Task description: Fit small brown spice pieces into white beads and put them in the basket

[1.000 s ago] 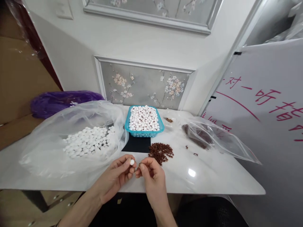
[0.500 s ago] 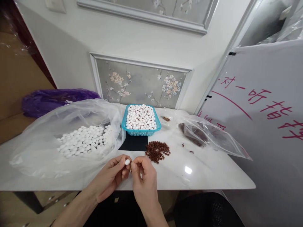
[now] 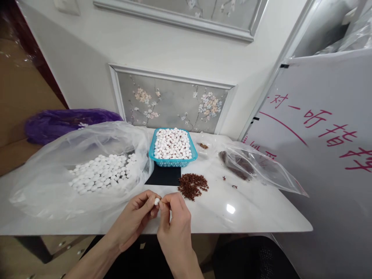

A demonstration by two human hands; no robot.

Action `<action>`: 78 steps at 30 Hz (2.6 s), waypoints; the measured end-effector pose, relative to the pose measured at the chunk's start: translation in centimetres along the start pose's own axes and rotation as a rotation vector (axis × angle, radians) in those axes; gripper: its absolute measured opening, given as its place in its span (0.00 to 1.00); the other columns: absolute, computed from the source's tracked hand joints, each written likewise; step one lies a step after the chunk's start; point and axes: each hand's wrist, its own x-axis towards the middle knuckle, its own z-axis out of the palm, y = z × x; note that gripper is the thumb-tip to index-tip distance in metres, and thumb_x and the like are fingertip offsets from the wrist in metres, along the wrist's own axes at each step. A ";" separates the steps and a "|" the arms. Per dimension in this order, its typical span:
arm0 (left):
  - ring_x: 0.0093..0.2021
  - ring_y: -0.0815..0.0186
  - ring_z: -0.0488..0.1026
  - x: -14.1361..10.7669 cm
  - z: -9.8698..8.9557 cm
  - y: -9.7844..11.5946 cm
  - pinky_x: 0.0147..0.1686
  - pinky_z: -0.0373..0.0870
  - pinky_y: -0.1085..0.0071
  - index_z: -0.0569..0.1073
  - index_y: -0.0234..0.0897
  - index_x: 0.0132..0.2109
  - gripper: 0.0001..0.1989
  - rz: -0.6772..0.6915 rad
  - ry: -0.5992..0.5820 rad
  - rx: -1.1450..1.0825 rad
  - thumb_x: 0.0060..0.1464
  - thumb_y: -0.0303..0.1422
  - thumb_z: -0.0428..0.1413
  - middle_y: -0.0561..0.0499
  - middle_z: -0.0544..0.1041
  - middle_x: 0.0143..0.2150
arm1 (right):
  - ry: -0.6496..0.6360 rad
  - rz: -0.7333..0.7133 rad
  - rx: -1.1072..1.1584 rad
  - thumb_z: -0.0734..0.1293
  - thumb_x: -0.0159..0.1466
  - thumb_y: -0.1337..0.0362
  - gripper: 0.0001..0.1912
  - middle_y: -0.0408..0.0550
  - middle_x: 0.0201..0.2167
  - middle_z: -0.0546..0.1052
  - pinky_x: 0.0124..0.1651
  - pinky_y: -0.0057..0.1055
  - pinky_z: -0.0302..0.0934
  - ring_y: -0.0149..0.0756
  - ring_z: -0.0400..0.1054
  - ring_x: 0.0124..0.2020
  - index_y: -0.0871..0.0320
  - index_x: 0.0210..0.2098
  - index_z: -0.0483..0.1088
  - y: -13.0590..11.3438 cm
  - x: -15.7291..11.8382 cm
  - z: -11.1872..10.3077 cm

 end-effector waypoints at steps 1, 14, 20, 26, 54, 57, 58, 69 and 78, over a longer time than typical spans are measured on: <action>0.26 0.73 0.56 0.0 0.0 0.0 0.30 0.56 0.76 0.69 0.34 0.28 0.12 0.007 0.003 0.012 0.54 0.38 0.55 0.56 0.63 0.23 | 0.010 -0.018 -0.006 0.57 0.65 0.69 0.08 0.42 0.26 0.64 0.32 0.27 0.56 0.31 0.60 0.28 0.57 0.28 0.60 0.0 0.0 0.1; 0.26 0.72 0.57 0.1 -0.2 -0.2 0.30 0.56 0.75 0.69 0.33 0.28 0.12 0.034 0.016 0.090 0.53 0.37 0.57 0.56 0.64 0.23 | 0.016 -0.004 -0.038 0.57 0.65 0.69 0.09 0.43 0.25 0.65 0.32 0.27 0.56 0.31 0.62 0.27 0.57 0.27 0.60 0.3 0.1 0.5; 0.27 0.72 0.58 0.2 -0.2 -0.2 0.30 0.57 0.75 0.70 0.33 0.27 0.12 0.034 0.025 0.110 0.52 0.37 0.57 0.55 0.65 0.23 | -0.021 0.046 -0.016 0.58 0.64 0.67 0.09 0.43 0.25 0.65 0.33 0.28 0.57 0.32 0.62 0.28 0.57 0.27 0.61 0.1 0.4 0.5; 0.26 0.73 0.59 0.2 -0.2 0.0 0.32 0.60 0.75 0.72 0.33 0.32 0.09 -0.004 -0.032 -0.025 0.54 0.36 0.56 0.55 0.66 0.24 | -0.181 0.222 0.336 0.57 0.66 0.63 0.06 0.42 0.28 0.67 0.33 0.27 0.60 0.31 0.64 0.28 0.56 0.39 0.64 0.7 0.5 -0.1; 0.26 0.74 0.62 0.1 -0.1 -0.1 0.30 0.59 0.76 0.67 0.36 0.38 0.11 0.020 -0.019 0.043 0.49 0.33 0.60 0.57 0.69 0.25 | -0.219 0.051 0.066 0.56 0.65 0.72 0.12 0.46 0.31 0.67 0.37 0.28 0.61 0.33 0.65 0.32 0.58 0.36 0.70 0.1 0.6 -1.1; 0.25 0.75 0.62 0.0 0.0 0.0 0.28 0.58 0.77 0.67 0.35 0.35 0.10 0.007 -0.009 0.050 0.49 0.34 0.60 0.57 0.68 0.24 | -0.188 0.016 0.017 0.55 0.65 0.72 0.12 0.46 0.31 0.66 0.36 0.29 0.61 0.33 0.64 0.31 0.58 0.34 0.68 0.5 0.5 -0.6; 0.25 0.75 0.62 0.0 0.1 0.1 0.28 0.58 0.77 0.68 0.35 0.35 0.10 -0.002 -0.004 0.051 0.49 0.34 0.60 0.57 0.68 0.23 | -0.179 0.003 0.005 0.54 0.65 0.72 0.12 0.46 0.31 0.66 0.36 0.29 0.61 0.33 0.63 0.31 0.58 0.34 0.67 0.5 0.4 -0.4; 0.28 0.73 0.65 0.1 0.2 0.6 0.34 0.63 0.76 0.73 0.36 0.38 0.12 -0.044 0.049 -0.024 0.46 0.35 0.62 0.55 0.71 0.27 | -0.162 0.105 0.022 0.56 0.66 0.64 0.15 0.47 0.33 0.73 0.38 0.29 0.64 0.33 0.68 0.32 0.58 0.51 0.66 2.3 1.3 -3.5; 0.31 0.70 0.68 0.7 1.2 1.0 0.37 0.66 0.72 0.75 0.35 0.32 0.09 -0.015 0.081 0.108 0.44 0.36 0.63 0.52 0.73 0.28 | 0.048 0.116 -0.587 0.60 0.60 0.65 0.10 0.48 0.32 0.76 0.32 0.31 0.62 0.37 0.70 0.29 0.57 0.33 0.73 6.1 0.8 -5.6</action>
